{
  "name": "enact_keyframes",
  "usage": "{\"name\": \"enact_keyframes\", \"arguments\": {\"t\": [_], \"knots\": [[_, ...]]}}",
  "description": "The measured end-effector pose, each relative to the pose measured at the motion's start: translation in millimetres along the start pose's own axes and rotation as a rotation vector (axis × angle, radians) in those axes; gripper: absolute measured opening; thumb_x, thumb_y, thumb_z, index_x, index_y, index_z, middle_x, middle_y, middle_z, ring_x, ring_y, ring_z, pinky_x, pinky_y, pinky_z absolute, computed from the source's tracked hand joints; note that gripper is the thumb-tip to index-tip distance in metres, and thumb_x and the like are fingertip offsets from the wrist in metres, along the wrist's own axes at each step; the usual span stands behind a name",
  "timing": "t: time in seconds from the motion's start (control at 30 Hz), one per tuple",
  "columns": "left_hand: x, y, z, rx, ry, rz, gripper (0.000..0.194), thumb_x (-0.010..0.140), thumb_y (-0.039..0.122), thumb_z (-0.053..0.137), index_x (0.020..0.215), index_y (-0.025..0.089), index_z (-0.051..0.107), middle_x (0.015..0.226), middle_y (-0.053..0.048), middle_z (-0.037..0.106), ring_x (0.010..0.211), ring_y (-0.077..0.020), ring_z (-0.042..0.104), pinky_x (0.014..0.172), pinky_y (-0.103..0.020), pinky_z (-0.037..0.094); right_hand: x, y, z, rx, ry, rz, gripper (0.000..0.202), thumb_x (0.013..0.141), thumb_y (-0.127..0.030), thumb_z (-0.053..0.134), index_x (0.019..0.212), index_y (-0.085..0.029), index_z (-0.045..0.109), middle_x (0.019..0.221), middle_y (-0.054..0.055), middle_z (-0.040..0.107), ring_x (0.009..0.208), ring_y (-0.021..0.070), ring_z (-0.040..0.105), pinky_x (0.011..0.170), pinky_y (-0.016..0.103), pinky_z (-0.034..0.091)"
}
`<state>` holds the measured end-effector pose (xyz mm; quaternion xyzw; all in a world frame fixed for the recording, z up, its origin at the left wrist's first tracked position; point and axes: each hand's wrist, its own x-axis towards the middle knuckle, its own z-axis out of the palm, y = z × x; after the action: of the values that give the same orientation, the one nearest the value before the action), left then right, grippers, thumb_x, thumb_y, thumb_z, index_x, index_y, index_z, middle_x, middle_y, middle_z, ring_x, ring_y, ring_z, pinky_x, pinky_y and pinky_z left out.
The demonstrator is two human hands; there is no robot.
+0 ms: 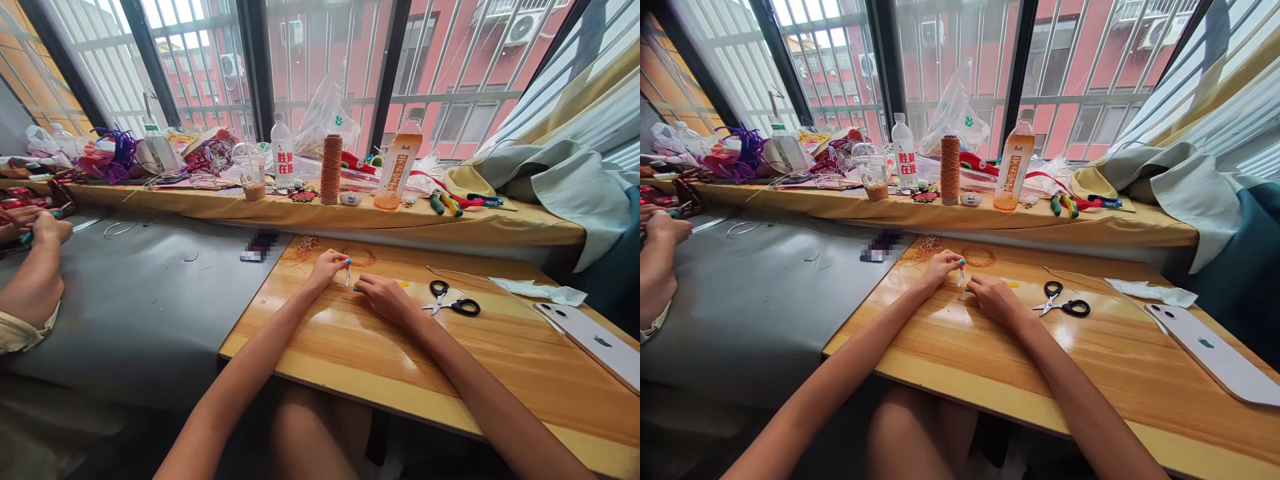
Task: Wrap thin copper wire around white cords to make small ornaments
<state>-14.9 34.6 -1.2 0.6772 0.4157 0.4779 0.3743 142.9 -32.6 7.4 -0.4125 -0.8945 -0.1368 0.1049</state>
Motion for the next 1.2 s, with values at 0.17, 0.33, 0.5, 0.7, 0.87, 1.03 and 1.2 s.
{"name": "enact_keyframes", "arguments": {"t": [0.17, 0.33, 0.5, 0.7, 0.87, 1.03, 1.2], "knots": [[4.9, -8.6, -2.0, -0.065, 0.013, -0.027, 0.017, 0.069, 0.025, 0.056, 0.074, 0.012, 0.066, 0.074, -0.004, 0.061, 0.075, -0.0125, 0.053, 0.072, -0.023, 0.040, 1.5, 1.7, 3.9, -0.022, 0.097, 0.050, 0.021, 0.084, -0.023, 0.038, 0.080, -0.016, 0.057, 0.080, 0.006, 0.056, 0.072, 0.0146, 0.049, 0.065, 0.025, 0.033], [9.2, -19.4, -5.3, 0.090, 0.058, -0.023, 0.019, 0.071, 0.026, 0.053, 0.075, 0.012, 0.065, 0.075, -0.004, 0.063, 0.075, -0.0131, 0.054, 0.071, -0.023, 0.040, 1.7, 6.9, 7.1, -0.080, 0.136, 0.145, 0.022, 0.085, -0.021, 0.037, 0.084, -0.015, 0.058, 0.080, 0.007, 0.056, 0.079, 0.0172, 0.048, 0.069, 0.027, 0.032], [6.6, -17.9, -1.3, 0.348, -0.097, 0.025, 0.019, 0.072, 0.026, 0.054, 0.081, 0.013, 0.065, 0.083, -0.005, 0.063, 0.082, -0.0143, 0.053, 0.077, -0.024, 0.039, -0.2, 12.4, 11.5, -0.143, 0.155, 0.301, 0.020, 0.084, -0.022, 0.039, 0.082, -0.016, 0.057, 0.079, 0.007, 0.056, 0.074, 0.0173, 0.049, 0.064, 0.027, 0.030], [0.7, 8.9, -16.9, 0.565, -0.005, 0.209, 0.019, 0.076, 0.024, 0.050, 0.087, 0.014, 0.062, 0.090, -0.008, 0.059, 0.090, -0.0163, 0.049, 0.079, -0.025, 0.037, -1.5, 13.1, 13.7, -0.110, 0.152, 0.402, 0.023, 0.086, -0.026, 0.033, 0.084, -0.018, 0.054, 0.078, 0.007, 0.056, 0.071, 0.0172, 0.052, 0.057, 0.026, 0.029], [-15.2, 31.0, -18.0, 0.578, -0.533, 0.257, 0.013, 0.071, 0.025, 0.054, 0.079, 0.018, 0.062, 0.073, -0.001, 0.060, 0.067, -0.0113, 0.051, 0.060, -0.019, 0.036, -1.6, 18.0, 14.5, 0.042, 0.242, 0.592, 0.026, 0.084, -0.035, 0.034, 0.090, -0.016, 0.051, 0.084, 0.010, 0.057, 0.065, 0.0174, 0.053, 0.052, 0.026, 0.031], [-23.1, 24.4, -5.5, 0.686, -0.629, 0.261, 0.007, 0.067, 0.024, 0.056, 0.072, 0.020, 0.059, 0.069, 0.000, 0.058, 0.059, -0.0110, 0.048, 0.053, -0.019, 0.031, -1.3, 24.1, 16.4, 0.261, 0.219, 0.425, 0.021, 0.078, -0.027, 0.047, 0.095, -0.017, 0.055, 0.080, 0.006, 0.057, 0.072, 0.0166, 0.053, 0.062, 0.025, 0.037], [-18.5, 14.0, -6.0, 0.688, -0.581, 0.366, 0.013, 0.069, 0.013, 0.047, 0.070, 0.018, 0.059, 0.075, -0.002, 0.058, 0.066, -0.0125, 0.050, 0.059, -0.020, 0.034, -2.7, 20.5, 15.1, 0.286, 0.070, 0.350, 0.017, 0.079, -0.027, 0.046, 0.072, -0.018, 0.059, 0.078, 0.004, 0.052, 0.067, 0.0118, 0.051, 0.060, 0.021, 0.036]]}}
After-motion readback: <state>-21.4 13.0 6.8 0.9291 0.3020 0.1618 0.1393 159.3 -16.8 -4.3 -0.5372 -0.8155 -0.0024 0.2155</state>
